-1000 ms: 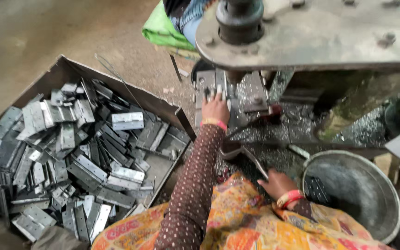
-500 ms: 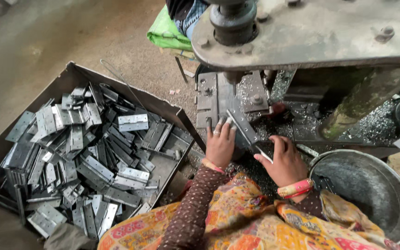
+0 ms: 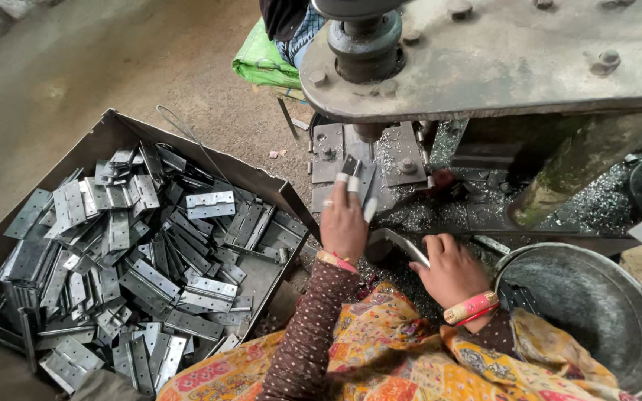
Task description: The person operates a manual press machine to process metal hinges. They pick up hinges from a metal bin, place them into the press, and use a metal rod to manipulate the mechanism before returning the processed items to the bin.
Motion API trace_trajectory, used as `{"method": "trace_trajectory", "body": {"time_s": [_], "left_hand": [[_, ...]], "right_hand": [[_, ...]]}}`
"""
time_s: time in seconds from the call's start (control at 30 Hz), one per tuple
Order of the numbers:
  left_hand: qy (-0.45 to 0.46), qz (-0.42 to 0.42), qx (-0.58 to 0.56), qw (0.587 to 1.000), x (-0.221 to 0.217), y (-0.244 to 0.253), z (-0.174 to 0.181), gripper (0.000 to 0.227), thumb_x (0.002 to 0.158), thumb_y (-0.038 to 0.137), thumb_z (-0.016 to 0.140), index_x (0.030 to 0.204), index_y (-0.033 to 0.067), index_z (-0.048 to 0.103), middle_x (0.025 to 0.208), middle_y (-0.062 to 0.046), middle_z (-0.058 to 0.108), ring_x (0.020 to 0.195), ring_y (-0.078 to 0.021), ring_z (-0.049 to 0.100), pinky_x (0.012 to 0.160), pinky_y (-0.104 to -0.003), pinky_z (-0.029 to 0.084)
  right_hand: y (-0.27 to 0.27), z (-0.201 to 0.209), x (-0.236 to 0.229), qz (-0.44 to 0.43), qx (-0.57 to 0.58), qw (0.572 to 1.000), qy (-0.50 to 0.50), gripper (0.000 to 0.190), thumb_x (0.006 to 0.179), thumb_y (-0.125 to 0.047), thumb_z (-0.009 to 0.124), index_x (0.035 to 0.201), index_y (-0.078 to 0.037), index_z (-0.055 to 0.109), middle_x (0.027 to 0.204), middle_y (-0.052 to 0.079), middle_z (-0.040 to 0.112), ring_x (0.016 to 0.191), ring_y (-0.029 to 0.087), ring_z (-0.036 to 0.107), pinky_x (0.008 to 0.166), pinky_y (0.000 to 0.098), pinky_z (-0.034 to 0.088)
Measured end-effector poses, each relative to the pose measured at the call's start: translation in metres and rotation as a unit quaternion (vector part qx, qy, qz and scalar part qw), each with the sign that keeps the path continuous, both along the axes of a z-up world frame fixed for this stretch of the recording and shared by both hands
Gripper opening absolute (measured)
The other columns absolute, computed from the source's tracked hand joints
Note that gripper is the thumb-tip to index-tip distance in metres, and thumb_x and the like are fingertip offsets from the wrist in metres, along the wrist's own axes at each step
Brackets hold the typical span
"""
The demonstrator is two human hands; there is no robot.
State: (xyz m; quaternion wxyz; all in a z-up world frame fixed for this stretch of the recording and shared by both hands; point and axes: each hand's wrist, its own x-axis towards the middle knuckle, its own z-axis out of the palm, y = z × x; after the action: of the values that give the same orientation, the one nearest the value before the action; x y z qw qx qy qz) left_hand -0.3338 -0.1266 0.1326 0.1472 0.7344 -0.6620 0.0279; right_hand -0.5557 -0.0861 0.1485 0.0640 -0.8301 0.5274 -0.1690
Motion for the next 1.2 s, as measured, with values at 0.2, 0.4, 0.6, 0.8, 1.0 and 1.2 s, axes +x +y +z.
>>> {"method": "trace_trajectory", "body": {"time_s": [0.2,0.4,0.6,0.8,1.0,1.2], "left_hand": [[-0.082,0.007,0.007,0.997,-0.009,0.003,0.004,0.042,0.091,0.033,0.060,0.121,0.0040,0.067,0.148,-0.016,0.050,0.143,-0.0327,0.043,0.122,-0.058,0.020],[-0.023,-0.012,-0.064,0.998,-0.014,-0.010,-0.009,0.034,0.096,0.028,0.055,0.109,0.0029,0.074,0.144,-0.018,0.055,0.141,-0.0342,0.044,0.120,-0.060,0.023],[0.016,-0.020,-0.095,0.995,0.001,-0.008,-0.004,0.036,0.096,0.025,0.054,0.113,0.0003,0.073,0.143,-0.018,0.057,0.139,-0.0355,0.045,0.118,-0.059,0.025],[-0.057,-0.016,-0.071,0.996,-0.003,0.000,-0.014,0.030,0.096,0.020,0.052,0.108,0.0041,0.075,0.148,-0.019,0.054,0.142,-0.0350,0.046,0.123,-0.057,0.022],[-0.091,0.024,0.011,0.995,-0.003,-0.045,-0.021,0.030,0.096,0.023,0.052,0.108,0.0084,0.076,0.151,-0.020,0.050,0.143,-0.0381,0.043,0.121,-0.057,0.022],[-0.043,0.015,-0.120,0.992,0.001,-0.026,-0.027,0.038,0.099,0.028,0.052,0.111,0.0001,0.075,0.141,-0.020,0.057,0.137,-0.0375,0.049,0.118,-0.055,0.028]], "right_hand": [[-0.007,-0.010,0.001,0.006,0.065,0.996,0.052,0.046,0.078,-0.043,0.080,0.102,-0.010,0.058,0.093,0.013,0.068,0.082,0.037,0.071,0.066,0.0470,0.058],[-0.007,-0.074,-0.013,-0.013,0.163,0.979,0.121,0.041,0.088,-0.042,0.069,0.108,-0.009,0.056,0.077,0.016,0.073,0.073,0.038,0.075,0.062,0.0493,0.059],[0.002,-0.172,-0.041,-0.048,0.202,0.976,0.061,0.044,0.093,-0.048,0.066,0.107,-0.008,0.059,0.079,0.023,0.072,0.076,0.045,0.072,0.067,0.0556,0.056],[-0.005,-0.109,-0.023,-0.042,0.283,0.948,0.142,0.051,0.086,-0.050,0.072,0.107,-0.007,0.056,0.088,0.020,0.074,0.083,0.042,0.074,0.073,0.0535,0.057],[-0.014,-0.095,-0.023,-0.005,0.234,0.966,0.114,0.045,0.085,-0.046,0.072,0.104,-0.007,0.059,0.084,0.020,0.074,0.081,0.041,0.073,0.071,0.0516,0.057],[0.015,-0.154,-0.035,-0.053,0.221,0.973,0.049,0.042,0.092,-0.049,0.068,0.099,-0.008,0.060,0.082,0.022,0.073,0.079,0.044,0.072,0.070,0.0543,0.056]]}}
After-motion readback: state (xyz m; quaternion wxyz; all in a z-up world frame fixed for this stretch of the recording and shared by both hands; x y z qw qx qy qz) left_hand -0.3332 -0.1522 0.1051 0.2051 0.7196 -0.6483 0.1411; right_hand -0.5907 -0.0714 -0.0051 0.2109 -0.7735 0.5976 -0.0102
